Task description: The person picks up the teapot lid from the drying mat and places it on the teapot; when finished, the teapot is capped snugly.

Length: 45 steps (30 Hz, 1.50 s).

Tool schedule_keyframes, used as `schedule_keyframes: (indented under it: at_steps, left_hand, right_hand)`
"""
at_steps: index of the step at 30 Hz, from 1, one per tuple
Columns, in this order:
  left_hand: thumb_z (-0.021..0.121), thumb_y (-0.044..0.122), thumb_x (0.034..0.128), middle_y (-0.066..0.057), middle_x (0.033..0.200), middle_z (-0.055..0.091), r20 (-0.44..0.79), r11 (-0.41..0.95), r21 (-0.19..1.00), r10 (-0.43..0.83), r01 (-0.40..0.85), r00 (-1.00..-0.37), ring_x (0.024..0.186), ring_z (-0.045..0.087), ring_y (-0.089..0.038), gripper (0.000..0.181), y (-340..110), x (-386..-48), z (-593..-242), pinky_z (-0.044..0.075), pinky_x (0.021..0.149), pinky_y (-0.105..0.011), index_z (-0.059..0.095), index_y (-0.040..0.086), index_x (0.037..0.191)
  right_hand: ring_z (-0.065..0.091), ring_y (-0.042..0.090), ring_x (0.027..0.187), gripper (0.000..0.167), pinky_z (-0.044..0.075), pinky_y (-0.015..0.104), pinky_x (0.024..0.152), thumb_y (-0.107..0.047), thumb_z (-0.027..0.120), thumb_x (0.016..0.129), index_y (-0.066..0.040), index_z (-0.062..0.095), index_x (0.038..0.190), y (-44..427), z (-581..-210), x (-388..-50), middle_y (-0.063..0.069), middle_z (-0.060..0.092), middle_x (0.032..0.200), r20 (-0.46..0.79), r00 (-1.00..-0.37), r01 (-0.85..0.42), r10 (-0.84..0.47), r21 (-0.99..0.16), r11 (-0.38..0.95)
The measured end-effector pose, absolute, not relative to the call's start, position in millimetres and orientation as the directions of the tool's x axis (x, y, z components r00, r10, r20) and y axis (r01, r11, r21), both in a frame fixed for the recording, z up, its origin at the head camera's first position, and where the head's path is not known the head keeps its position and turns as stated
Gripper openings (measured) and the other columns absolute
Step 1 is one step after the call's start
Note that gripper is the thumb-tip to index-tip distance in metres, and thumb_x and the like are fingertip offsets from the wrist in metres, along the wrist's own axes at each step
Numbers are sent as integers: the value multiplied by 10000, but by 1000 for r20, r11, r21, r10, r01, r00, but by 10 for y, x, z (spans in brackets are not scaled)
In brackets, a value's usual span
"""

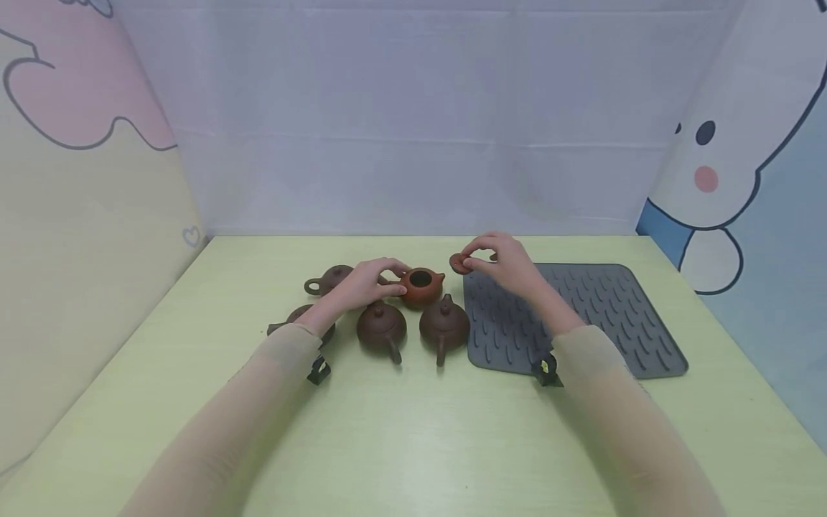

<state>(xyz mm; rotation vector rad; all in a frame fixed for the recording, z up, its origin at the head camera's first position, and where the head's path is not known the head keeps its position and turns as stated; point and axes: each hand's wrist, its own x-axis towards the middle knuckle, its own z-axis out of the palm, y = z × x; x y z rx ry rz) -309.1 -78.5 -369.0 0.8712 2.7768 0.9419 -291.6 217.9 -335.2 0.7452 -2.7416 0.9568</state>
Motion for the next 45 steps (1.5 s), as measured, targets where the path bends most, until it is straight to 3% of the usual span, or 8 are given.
schedule_keyframes:
  at_steps: [26,45]
  left_hand:
    - [701,246,925,-97,1239,672,106,650,567,552,506,-827,1158,647,-242,402,-714,-3070,-3689,539,966,-366,622,111,1295]
    - [699,232,927,-87,1235,673,98,646,583,546,493,-832,1157,646,-236,388,-723,-3061,-3680,531,982,-364,630,135,1296]
  right_hand:
    - [588,234,1132,154,557,486,862,-242,724,899,-169,754,1031,1623,-3520,-3066,42,706,1121,311,-813,-577,-492,-541,612]
    - [604,301,1179,203,559,489,905,-238,702,922,-130,742,1089,1550,-3524,-3034,81,701,1159,195,-848,-511,-492,-546,664]
